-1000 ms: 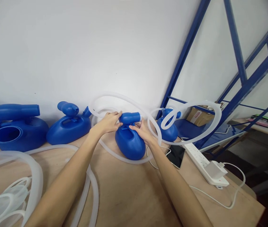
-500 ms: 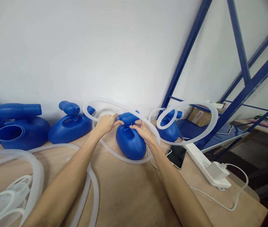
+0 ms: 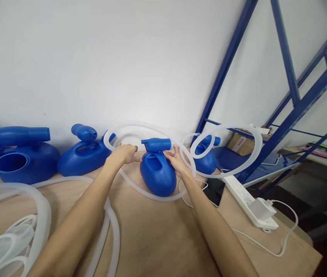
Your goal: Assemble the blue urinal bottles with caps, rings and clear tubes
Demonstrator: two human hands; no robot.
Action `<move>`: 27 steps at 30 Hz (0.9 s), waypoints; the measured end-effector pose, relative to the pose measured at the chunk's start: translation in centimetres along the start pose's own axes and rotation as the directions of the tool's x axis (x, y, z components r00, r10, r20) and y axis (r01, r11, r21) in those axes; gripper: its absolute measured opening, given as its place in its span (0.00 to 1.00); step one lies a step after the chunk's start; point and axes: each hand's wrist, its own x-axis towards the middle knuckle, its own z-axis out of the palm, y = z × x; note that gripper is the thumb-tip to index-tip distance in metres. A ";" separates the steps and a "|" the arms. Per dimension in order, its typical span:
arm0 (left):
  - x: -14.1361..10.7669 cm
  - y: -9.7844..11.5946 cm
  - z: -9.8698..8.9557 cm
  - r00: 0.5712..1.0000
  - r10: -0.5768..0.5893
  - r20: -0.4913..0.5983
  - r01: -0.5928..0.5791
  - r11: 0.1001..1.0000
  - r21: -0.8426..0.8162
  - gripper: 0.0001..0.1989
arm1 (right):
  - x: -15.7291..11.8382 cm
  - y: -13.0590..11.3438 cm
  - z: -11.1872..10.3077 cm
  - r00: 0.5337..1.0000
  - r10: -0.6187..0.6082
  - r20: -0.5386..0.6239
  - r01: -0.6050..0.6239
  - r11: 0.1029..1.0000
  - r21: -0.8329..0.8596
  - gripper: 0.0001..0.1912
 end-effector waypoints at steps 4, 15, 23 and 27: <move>0.2 0.7 0.1 0.998 0.048 -0.043 -0.052 0.992 -0.115 0.44 | 1.2 1.0 -0.8 0.999 -0.019 0.037 0.019 1.000 -0.012 0.25; 0.5 3.2 -0.4 0.952 0.191 -0.240 -0.283 0.848 -0.447 0.31 | 1.2 1.3 -2.5 0.977 -0.189 0.099 0.200 0.972 -0.125 0.27; 0.7 2.6 -0.3 0.947 0.175 -0.268 -0.295 0.802 -0.519 0.33 | 1.1 1.5 -2.3 0.948 -0.304 0.095 0.319 0.915 -0.248 0.25; 0.7 2.5 -0.4 0.945 0.179 -0.275 -0.305 0.785 -0.540 0.32 | 0.9 1.7 -2.8 0.944 -0.324 0.063 0.327 0.892 -0.314 0.29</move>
